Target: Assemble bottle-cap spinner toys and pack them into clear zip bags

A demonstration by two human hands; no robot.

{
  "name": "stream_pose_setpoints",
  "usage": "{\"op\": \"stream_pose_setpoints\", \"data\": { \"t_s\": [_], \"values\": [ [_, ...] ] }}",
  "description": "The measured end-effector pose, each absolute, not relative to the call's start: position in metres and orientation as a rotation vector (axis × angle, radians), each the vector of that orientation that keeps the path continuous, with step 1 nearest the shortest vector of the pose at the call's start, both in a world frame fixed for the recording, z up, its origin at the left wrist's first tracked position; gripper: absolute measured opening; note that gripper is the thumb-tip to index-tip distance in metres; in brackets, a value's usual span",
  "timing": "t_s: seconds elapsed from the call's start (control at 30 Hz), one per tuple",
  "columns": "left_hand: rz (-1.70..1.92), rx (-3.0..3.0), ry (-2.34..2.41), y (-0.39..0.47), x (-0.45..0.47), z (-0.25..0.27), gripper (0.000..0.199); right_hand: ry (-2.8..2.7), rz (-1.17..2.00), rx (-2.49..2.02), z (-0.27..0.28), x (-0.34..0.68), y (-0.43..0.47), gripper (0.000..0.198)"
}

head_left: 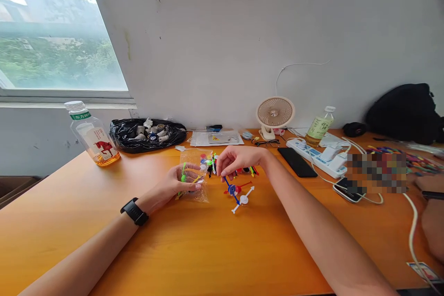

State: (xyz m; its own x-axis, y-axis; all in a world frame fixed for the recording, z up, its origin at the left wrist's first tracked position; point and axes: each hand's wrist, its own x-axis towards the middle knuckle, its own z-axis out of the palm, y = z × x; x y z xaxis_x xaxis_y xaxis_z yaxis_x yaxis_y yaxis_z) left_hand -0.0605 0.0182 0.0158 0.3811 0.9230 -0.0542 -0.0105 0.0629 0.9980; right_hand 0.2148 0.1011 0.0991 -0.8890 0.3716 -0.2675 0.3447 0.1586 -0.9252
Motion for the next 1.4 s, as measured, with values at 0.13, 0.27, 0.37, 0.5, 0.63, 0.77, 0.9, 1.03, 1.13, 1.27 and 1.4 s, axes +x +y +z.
{"op": "stream_pose_setpoints", "data": {
  "t_s": [0.13, 0.27, 0.37, 0.5, 0.63, 0.77, 0.9, 1.03, 1.13, 1.27, 1.4],
  "values": [
    [0.896, 1.316, 0.907, 0.017, -0.059, 0.014, 0.057, -2.083, 1.630, -0.537, 0.113, 0.215, 0.096, 0.035],
    [0.897, 1.317, 0.887, 0.015, -0.055, 0.011, 0.060, -1.761, 1.189, -0.560, 0.122, 0.198, 0.090, 0.027],
    [0.899, 1.308, 0.852, 0.015, -0.052, 0.010, 0.063, -1.762, 0.973, -0.648, 0.120, 0.184, 0.087, 0.021],
    [0.879, 1.316, 0.829, 0.015, -0.050, 0.010, 0.067, -1.767, 0.812, -0.710, 0.117, 0.177, 0.085, 0.015],
    [0.877, 1.346, 0.827, 0.016, -0.050, 0.009, 0.066, -1.852, 0.934, -0.726, 0.120, 0.176, 0.080, 0.016],
    [0.898, 1.338, 0.784, 0.013, -0.049, 0.012, 0.065, -2.013, 0.898, -0.779, 0.124, 0.173, 0.071, 0.012],
    [0.938, 1.345, 0.788, 0.008, -0.045, 0.018, 0.061, -2.162, 0.771, -0.762, 0.129, 0.170, 0.058, 0.009],
    [0.946, 1.404, 0.790, 0.006, -0.043, 0.020, 0.052, -2.197, 0.758, -0.691, 0.134, 0.168, 0.051, 0.012],
    [0.951, 1.409, 0.803, 0.006, -0.043, 0.019, 0.051, -2.225, 0.856, -0.688, 0.134, 0.168, 0.052, 0.010],
    [0.951, 1.385, 0.760, 0.007, -0.042, 0.018, 0.055, -2.284, 0.729, -0.792, 0.130, 0.168, 0.055, 0.008],
    [0.974, 1.399, 0.733, 0.007, -0.041, 0.017, 0.056, -2.283, 0.417, -0.913, 0.133, 0.172, 0.054, 0.013]
  ]
}}
